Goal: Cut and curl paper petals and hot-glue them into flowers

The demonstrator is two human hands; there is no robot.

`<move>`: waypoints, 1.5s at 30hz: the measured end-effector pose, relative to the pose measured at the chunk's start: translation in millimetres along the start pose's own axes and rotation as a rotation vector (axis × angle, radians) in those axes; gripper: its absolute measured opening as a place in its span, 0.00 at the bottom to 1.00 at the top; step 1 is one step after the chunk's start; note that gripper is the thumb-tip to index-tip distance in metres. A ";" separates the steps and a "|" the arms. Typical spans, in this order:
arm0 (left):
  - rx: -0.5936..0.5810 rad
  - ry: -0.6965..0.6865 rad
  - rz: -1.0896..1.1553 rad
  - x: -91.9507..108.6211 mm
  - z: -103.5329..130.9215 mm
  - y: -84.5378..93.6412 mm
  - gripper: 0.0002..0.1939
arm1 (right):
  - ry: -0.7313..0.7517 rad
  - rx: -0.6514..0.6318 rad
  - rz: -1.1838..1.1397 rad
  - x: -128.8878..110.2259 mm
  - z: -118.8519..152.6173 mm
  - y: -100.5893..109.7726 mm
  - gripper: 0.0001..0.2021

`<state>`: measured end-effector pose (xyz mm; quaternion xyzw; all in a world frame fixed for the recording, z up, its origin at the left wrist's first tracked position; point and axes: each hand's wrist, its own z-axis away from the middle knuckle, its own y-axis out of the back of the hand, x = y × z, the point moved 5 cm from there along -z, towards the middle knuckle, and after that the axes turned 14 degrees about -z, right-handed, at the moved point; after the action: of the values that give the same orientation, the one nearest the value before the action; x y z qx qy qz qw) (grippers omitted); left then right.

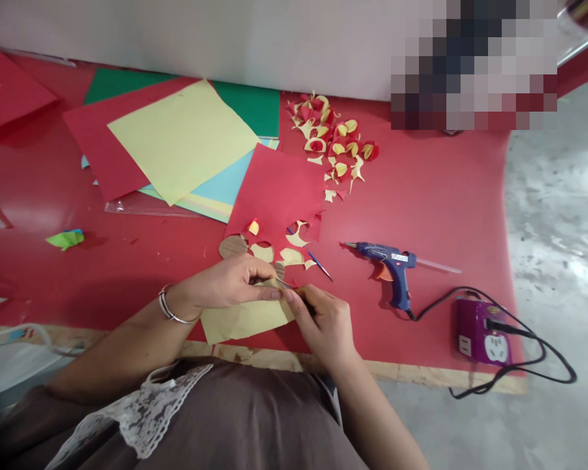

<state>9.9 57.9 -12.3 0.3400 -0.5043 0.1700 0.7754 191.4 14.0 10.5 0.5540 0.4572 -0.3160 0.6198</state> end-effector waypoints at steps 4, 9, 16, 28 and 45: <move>-0.013 0.004 0.011 -0.1 0.3 -1.0 0.27 | -0.029 -0.009 -0.001 0.9 -0.7 -0.8 0.25; -0.022 0.005 0.019 1.5 0.8 0.1 0.25 | -0.052 -0.008 0.000 2.6 -1.7 -0.5 0.26; 0.124 0.063 -0.329 15.2 22.2 39.3 0.18 | -0.087 0.053 0.045 9.5 4.5 10.7 0.25; 0.461 0.128 -0.956 22.9 56.6 60.2 0.06 | -0.011 0.271 0.638 36.1 24.7 33.9 0.25; 0.369 -0.066 -0.800 32.6 9.1 -7.3 0.10 | 0.290 0.085 0.581 -5.3 31.3 13.1 0.03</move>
<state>22.4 43.8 16.8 0.6463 -0.3190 -0.0673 0.6899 207.9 -14.7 19.6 0.7257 0.3500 -0.0626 0.5890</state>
